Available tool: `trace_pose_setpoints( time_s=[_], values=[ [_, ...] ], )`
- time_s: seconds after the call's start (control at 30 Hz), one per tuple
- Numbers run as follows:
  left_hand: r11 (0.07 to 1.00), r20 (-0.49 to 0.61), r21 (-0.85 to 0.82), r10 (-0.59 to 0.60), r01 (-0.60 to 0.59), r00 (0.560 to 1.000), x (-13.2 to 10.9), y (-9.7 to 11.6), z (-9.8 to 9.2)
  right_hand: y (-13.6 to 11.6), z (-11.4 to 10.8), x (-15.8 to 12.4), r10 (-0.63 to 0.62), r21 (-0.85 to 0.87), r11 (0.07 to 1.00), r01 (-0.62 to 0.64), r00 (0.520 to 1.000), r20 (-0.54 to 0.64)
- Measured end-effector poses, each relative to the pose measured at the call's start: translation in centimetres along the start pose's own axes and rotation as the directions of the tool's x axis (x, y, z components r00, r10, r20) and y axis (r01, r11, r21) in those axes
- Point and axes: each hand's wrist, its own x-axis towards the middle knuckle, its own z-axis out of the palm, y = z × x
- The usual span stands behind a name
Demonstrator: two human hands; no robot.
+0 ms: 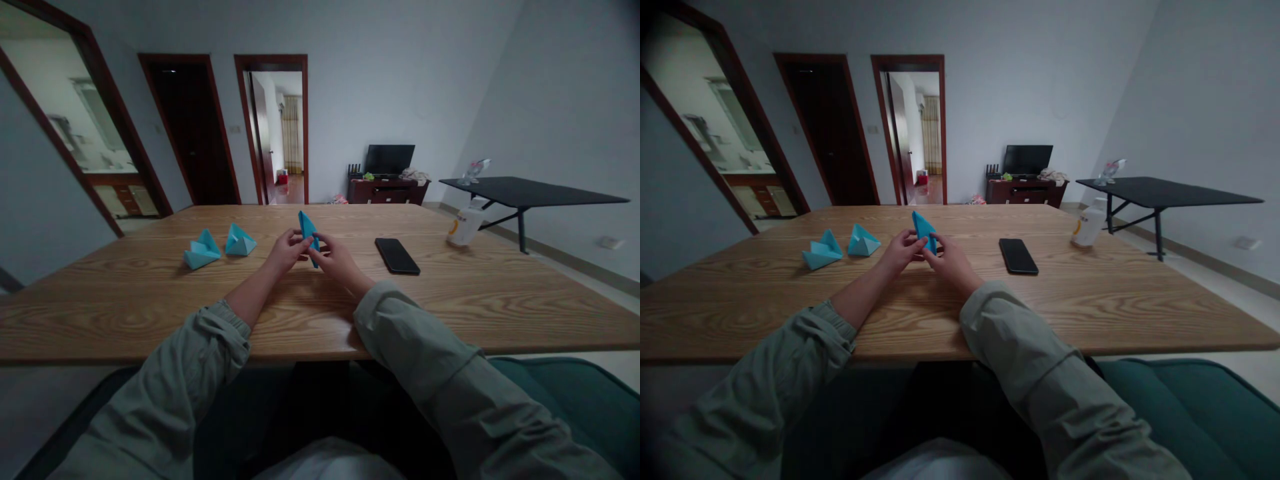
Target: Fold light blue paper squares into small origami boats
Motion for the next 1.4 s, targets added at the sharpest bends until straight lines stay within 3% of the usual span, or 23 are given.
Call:
trace_pose_setpoints(
  time_s=[0.13, 0.7, 0.97, 1.13, 1.23, 1.4],
  values=[
    [1.000, 0.033, -0.016, 0.004, -0.003, 0.999, -0.1, 0.0, 0.0, -0.2, -0.4, 0.0, 0.026, 0.046, 0.999, -0.028, 0.999, 0.045],
    [0.988, 0.032, 0.136, 0.074, -0.077, 0.997, -0.2, -0.6, 0.5, 0.5, -0.2, -0.4, -0.051, -0.227, 0.973, 0.044, 0.998, -0.026],
    [0.967, -0.041, 0.241, 0.089, -0.077, 0.995, -0.1, -0.8, 0.2, 1.0, -0.7, -0.1, 0.024, -0.374, 0.925, -0.068, 0.992, -0.122],
    [0.988, -0.077, 0.145, 0.064, -0.052, 0.995, 0.0, -0.4, 0.1, 1.6, -1.1, 0.1, 0.054, -0.240, 0.967, -0.086, 0.989, -0.136],
    [0.997, -0.086, 0.071, -0.018, 0.024, 0.996, 0.1, -0.1, -0.1, 1.8, -1.2, 0.2, 0.116, -0.074, 0.990, -0.123, 0.990, -0.083],
    [0.975, 0.035, -0.066, -0.208, 0.210, 0.977, -0.2, 0.4, -0.9, 1.5, -1.3, 0.4, 0.204, 0.183, 0.962, -0.200, 0.979, -0.003]
  ],
)
